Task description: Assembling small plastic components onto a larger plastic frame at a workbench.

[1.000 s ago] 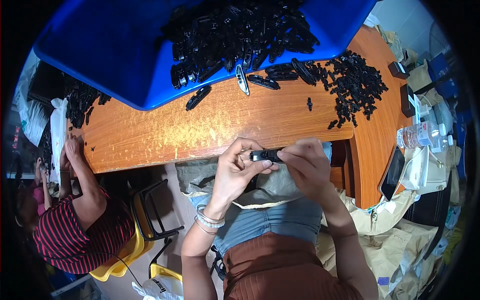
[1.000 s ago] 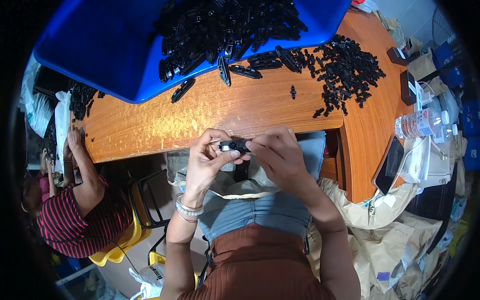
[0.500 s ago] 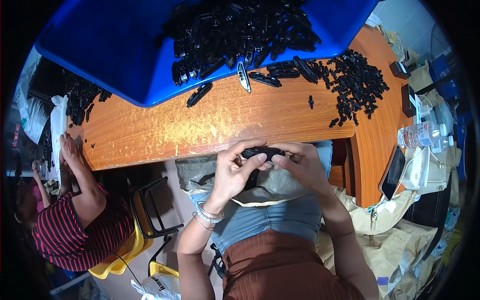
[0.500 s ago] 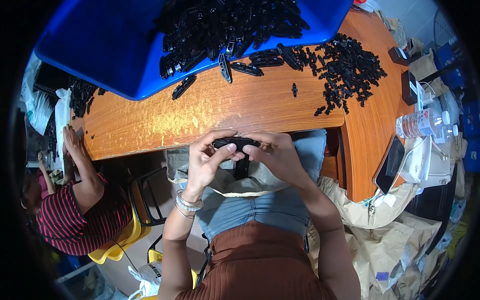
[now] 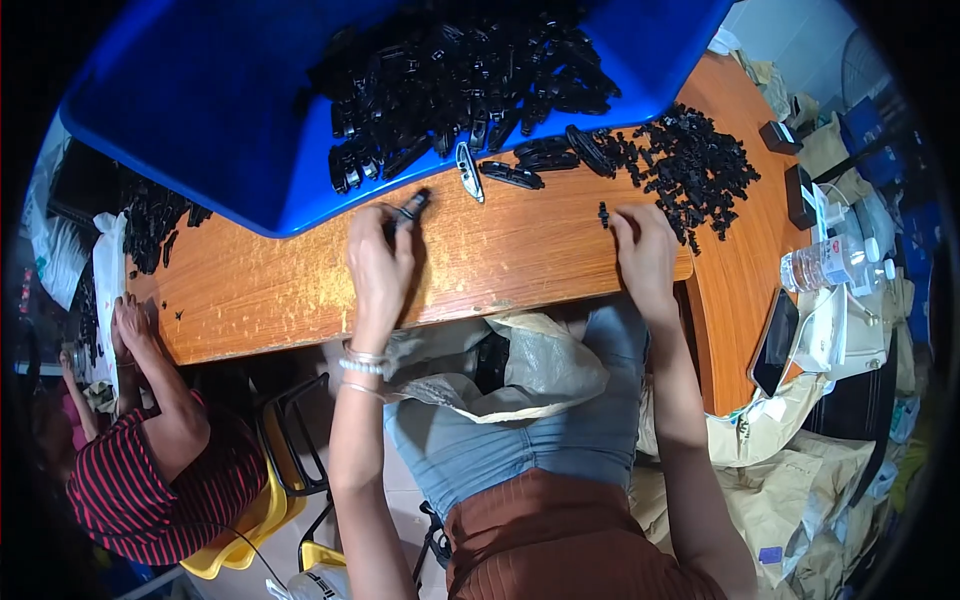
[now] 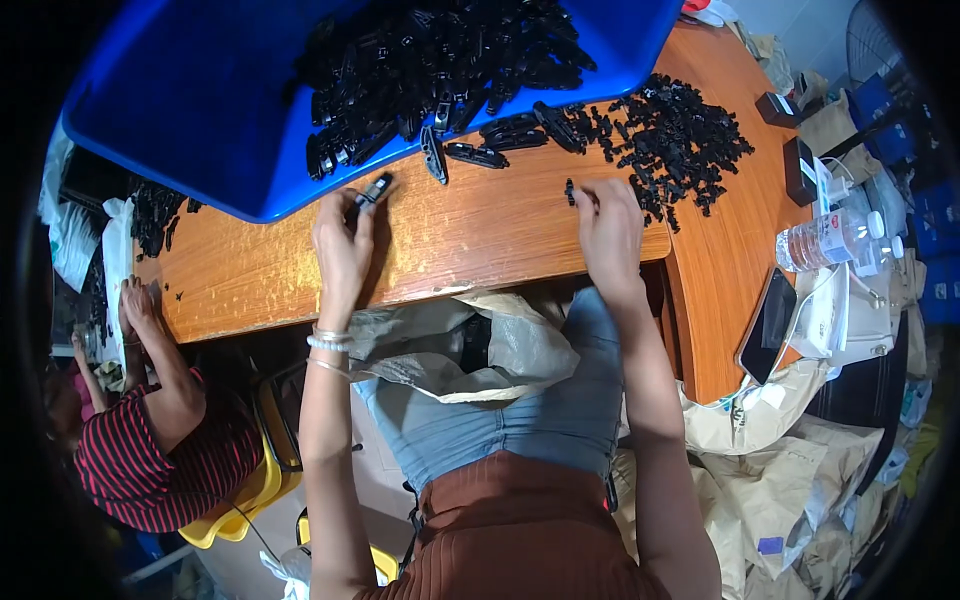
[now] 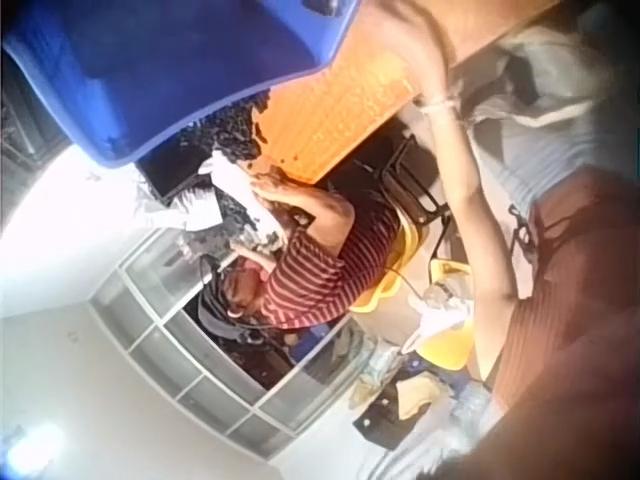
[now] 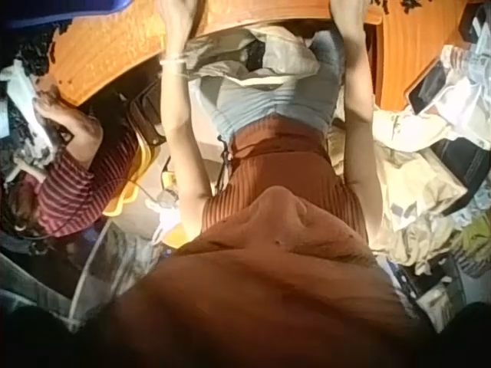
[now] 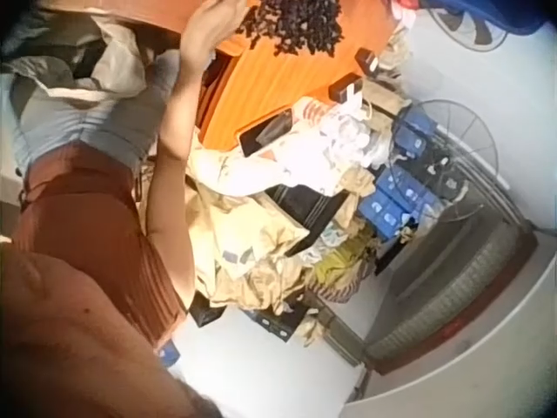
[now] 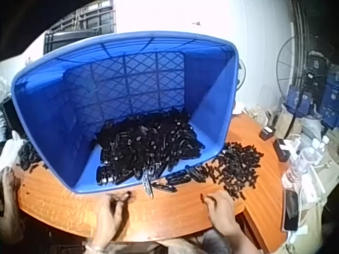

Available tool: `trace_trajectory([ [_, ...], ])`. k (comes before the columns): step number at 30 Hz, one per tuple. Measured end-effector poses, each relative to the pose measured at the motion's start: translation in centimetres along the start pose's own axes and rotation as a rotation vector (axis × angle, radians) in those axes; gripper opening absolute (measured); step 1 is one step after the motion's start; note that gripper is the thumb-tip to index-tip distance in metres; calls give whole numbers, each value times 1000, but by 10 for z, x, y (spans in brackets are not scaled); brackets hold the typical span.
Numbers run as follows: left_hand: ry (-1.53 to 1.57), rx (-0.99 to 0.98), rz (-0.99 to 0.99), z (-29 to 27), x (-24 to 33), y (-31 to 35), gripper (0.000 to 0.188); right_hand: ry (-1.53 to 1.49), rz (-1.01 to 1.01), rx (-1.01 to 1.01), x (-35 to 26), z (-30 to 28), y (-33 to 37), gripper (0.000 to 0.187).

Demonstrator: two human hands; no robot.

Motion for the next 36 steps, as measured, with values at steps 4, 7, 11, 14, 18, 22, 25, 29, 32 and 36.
trace_trajectory([
  [4,465,-352,-300,-2,56,19,15,119,-86,4,12,23,-16,13],
  [7,395,-284,-114,-9,78,33,17,-350,41,-234,7,31,-19,18],
  [11,615,-322,-279,-3,80,53,21,-1325,366,-430,-24,16,3,23],
  [14,682,-321,-263,-6,91,57,21,-1422,353,-500,-33,7,11,22],
  [18,748,-328,-283,-9,92,65,21,-1367,467,-469,-53,-5,14,17],
  [22,780,-454,-357,-15,95,70,23,-1108,145,-283,-81,-13,23,13],
  [25,1005,-508,-490,-21,102,70,24,-897,20,-205,-84,-10,30,13],
  [29,1160,-542,-568,-23,103,71,20,-708,-153,-111,-80,-12,36,12],
  [32,1162,-539,-563,-22,102,69,18,-625,-313,-65,-83,-13,37,17],
  [36,968,-491,-434,-19,93,71,13,-844,130,-371,-80,-4,49,27],
])
Point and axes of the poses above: each hand's wrist, its own y-axis away from the middle knuckle, its own z-axis out of the palm, x = y × z, the point moved 2 cm from there along -y, towards the middle knuckle, and after that the axes turned 6 degrees about -z, right-handed, at the moved point
